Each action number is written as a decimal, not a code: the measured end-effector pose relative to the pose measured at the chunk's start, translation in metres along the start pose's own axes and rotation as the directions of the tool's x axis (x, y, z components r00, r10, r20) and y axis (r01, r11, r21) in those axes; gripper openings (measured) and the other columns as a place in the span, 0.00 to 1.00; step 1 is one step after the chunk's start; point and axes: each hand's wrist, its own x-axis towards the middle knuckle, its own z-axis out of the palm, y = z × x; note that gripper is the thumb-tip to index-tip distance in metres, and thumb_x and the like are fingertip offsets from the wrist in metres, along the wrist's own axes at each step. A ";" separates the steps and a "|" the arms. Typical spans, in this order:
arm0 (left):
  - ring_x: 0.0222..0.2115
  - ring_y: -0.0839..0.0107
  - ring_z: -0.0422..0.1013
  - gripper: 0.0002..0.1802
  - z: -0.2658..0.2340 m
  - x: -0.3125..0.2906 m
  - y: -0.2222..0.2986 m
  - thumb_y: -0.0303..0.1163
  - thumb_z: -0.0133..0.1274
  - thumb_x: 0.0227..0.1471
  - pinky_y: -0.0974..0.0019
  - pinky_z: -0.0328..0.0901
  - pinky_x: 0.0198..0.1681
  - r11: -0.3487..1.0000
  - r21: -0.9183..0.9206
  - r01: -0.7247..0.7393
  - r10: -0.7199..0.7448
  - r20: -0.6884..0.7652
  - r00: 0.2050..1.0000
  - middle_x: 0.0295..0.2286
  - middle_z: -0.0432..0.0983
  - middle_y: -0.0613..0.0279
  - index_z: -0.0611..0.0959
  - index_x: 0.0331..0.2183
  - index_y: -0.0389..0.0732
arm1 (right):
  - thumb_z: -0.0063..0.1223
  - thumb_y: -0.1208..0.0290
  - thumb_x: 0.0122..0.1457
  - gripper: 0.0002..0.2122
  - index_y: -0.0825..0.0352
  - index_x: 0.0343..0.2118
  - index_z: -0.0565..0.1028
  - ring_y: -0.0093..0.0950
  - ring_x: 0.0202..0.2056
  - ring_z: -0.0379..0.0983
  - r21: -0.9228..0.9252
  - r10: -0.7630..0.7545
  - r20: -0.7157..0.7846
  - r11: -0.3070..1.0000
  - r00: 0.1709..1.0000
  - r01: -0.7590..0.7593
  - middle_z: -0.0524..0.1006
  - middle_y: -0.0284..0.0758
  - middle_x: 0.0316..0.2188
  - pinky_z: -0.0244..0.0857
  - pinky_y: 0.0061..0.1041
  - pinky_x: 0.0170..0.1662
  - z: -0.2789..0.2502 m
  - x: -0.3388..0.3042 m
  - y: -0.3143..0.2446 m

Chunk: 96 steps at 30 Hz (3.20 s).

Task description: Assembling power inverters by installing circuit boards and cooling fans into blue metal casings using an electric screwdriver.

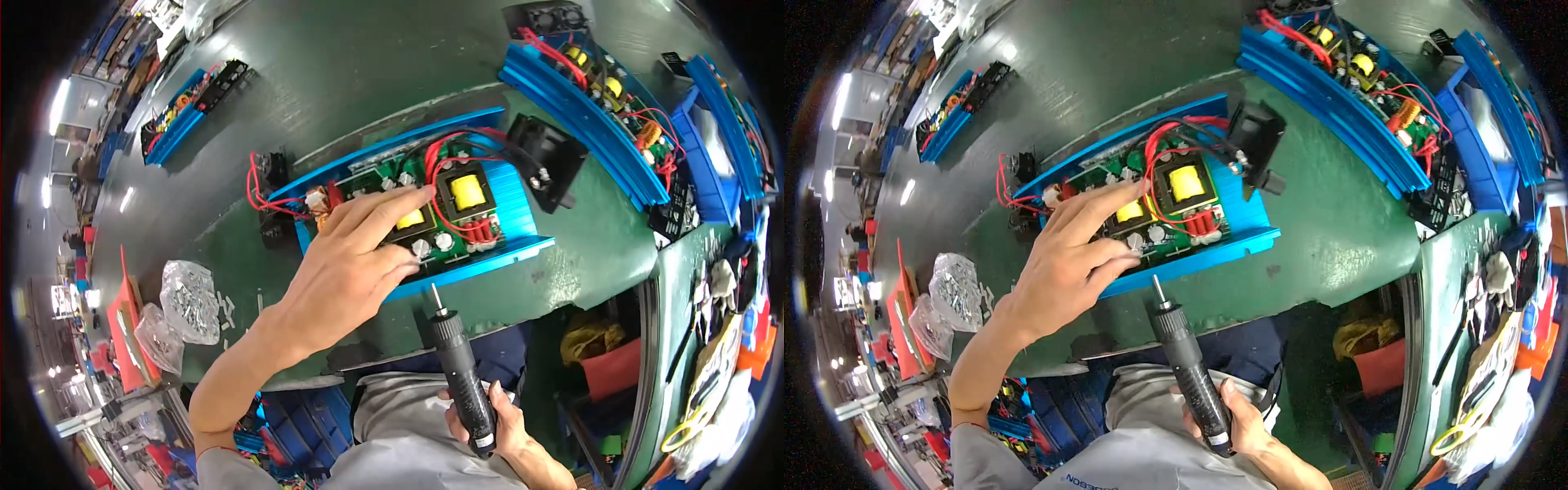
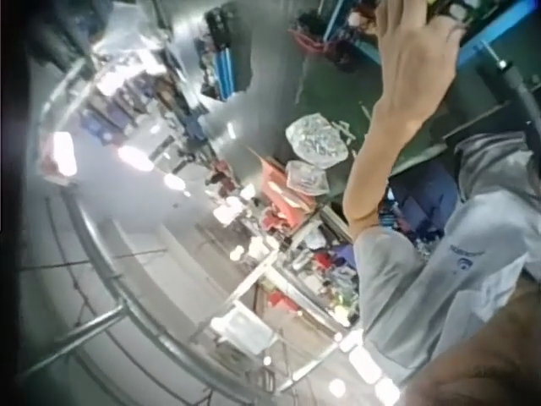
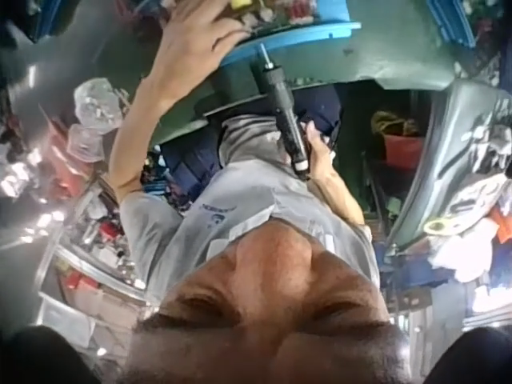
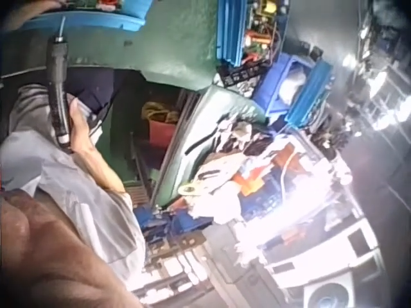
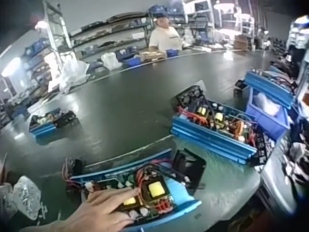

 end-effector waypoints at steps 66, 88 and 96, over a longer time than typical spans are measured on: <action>0.30 0.75 0.75 0.16 -0.046 -0.205 -0.090 0.37 0.49 0.67 0.73 0.67 0.33 0.607 -0.212 0.766 -0.747 -0.481 0.459 0.32 0.80 0.60 0.78 0.47 0.34 | 0.30 0.62 0.73 0.22 0.73 0.60 0.66 0.30 0.36 0.74 -0.803 -0.427 -0.087 0.565 0.900 0.190 0.78 0.42 0.37 0.66 0.28 0.44 -0.001 -0.008 -0.007; 0.57 0.61 0.69 0.08 -0.011 -0.010 0.004 0.23 0.60 0.53 0.59 0.64 0.60 0.910 0.414 -0.028 -0.012 0.093 0.996 0.60 0.69 0.54 0.87 0.38 0.39 | 0.35 0.60 0.73 0.20 0.71 0.58 0.67 0.36 0.23 0.71 -0.828 -0.430 -0.079 0.530 0.899 0.181 0.71 0.42 0.21 0.63 0.31 0.30 0.011 -0.001 -0.023; 0.61 0.54 0.65 0.07 -0.012 -0.010 0.004 0.20 0.59 0.51 0.56 0.56 0.65 0.965 0.257 0.043 -0.053 0.030 0.998 0.59 0.70 0.51 0.84 0.35 0.37 | 0.29 0.46 0.73 0.31 0.72 0.58 0.69 0.23 0.29 0.76 -0.207 -0.029 -0.091 0.978 0.995 0.009 0.79 0.35 0.29 0.68 0.23 0.34 0.011 0.000 -0.023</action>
